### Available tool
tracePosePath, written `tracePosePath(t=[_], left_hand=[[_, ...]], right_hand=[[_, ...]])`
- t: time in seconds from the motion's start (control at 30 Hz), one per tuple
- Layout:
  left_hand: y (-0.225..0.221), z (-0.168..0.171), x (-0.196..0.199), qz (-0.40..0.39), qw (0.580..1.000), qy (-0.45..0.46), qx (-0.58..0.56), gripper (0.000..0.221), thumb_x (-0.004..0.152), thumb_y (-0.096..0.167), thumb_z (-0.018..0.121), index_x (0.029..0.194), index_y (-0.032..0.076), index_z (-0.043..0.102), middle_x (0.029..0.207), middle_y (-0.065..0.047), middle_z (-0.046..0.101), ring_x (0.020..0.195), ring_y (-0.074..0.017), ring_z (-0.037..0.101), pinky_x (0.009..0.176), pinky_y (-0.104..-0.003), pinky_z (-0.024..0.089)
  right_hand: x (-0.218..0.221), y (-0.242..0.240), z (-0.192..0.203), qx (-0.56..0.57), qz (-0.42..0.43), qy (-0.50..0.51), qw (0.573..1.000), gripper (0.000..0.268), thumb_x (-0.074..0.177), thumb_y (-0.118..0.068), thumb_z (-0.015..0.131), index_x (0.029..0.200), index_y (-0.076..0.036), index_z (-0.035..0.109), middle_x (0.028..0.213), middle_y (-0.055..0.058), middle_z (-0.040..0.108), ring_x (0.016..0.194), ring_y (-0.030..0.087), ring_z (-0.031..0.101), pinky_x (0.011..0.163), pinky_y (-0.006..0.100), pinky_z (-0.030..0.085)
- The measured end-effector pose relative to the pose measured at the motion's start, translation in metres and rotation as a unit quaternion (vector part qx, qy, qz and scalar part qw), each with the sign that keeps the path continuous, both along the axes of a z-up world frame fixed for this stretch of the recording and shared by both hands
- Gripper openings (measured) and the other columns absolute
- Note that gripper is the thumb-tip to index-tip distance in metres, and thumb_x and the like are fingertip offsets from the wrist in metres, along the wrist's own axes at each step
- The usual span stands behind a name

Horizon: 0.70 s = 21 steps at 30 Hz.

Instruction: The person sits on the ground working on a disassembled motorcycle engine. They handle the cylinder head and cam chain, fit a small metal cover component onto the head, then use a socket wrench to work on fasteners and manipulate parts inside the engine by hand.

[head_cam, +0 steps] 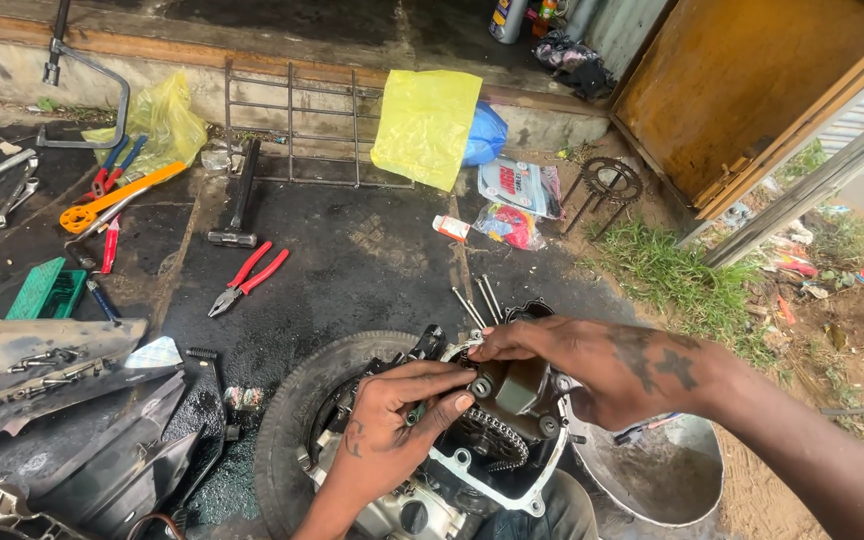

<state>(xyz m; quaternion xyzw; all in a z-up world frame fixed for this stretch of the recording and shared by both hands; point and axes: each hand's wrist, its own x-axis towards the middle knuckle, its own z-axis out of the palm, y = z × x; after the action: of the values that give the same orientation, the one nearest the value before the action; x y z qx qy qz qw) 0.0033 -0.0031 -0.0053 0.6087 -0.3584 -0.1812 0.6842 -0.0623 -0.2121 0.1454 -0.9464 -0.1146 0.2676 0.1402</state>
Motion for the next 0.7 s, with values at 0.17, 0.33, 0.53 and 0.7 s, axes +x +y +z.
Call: tracePosePath(t=[0.17,0.33,0.53,0.7], left_hand=[[-0.001,-0.001,0.0,0.005,1.0,0.014,0.013,0.025,0.089,0.016,0.076,0.112,0.006,0.08,0.106,-0.012,0.081,0.091,-0.0177,0.079,0.077,-0.029,0.062],[-0.001,0.001,0.0,0.006,1.0,0.011,0.002,0.025,0.089,0.016,0.075,0.112,0.006,0.08,0.105,-0.012,0.082,0.09,-0.0172,0.079,0.077,-0.029,0.062],[-0.003,-0.001,0.0,0.021,0.999,0.01,0.024,0.025,0.089,0.019,0.076,0.111,0.008,0.081,0.101,-0.009,0.083,0.075,-0.0112,0.071,0.062,-0.025,0.054],[-0.003,-0.005,0.002,0.044,0.997,0.023,0.058,0.026,0.088,0.022,0.077,0.11,0.011,0.083,0.094,-0.007,0.084,0.055,-0.0061,0.054,0.045,-0.024,0.036]], right_hand=[[-0.003,-0.012,-0.007,0.076,0.021,-0.031,0.996,0.102,0.06,0.009,0.077,0.152,-0.014,0.041,0.163,0.009,0.042,0.15,0.03,0.04,0.113,0.041,0.031],[-0.004,-0.023,-0.01,0.105,0.032,-0.065,0.992,0.09,0.058,0.007,0.076,0.143,-0.009,0.052,0.155,0.011,0.051,0.144,0.03,0.046,0.114,0.041,0.035],[0.0,-0.029,-0.013,0.151,0.037,-0.093,0.983,0.083,0.057,0.002,0.081,0.137,-0.007,0.06,0.147,0.013,0.06,0.14,0.032,0.054,0.112,0.043,0.04],[0.001,-0.033,-0.014,0.168,0.033,-0.095,0.981,0.084,0.056,0.002,0.081,0.137,-0.007,0.059,0.147,0.014,0.059,0.139,0.031,0.055,0.111,0.043,0.041]])
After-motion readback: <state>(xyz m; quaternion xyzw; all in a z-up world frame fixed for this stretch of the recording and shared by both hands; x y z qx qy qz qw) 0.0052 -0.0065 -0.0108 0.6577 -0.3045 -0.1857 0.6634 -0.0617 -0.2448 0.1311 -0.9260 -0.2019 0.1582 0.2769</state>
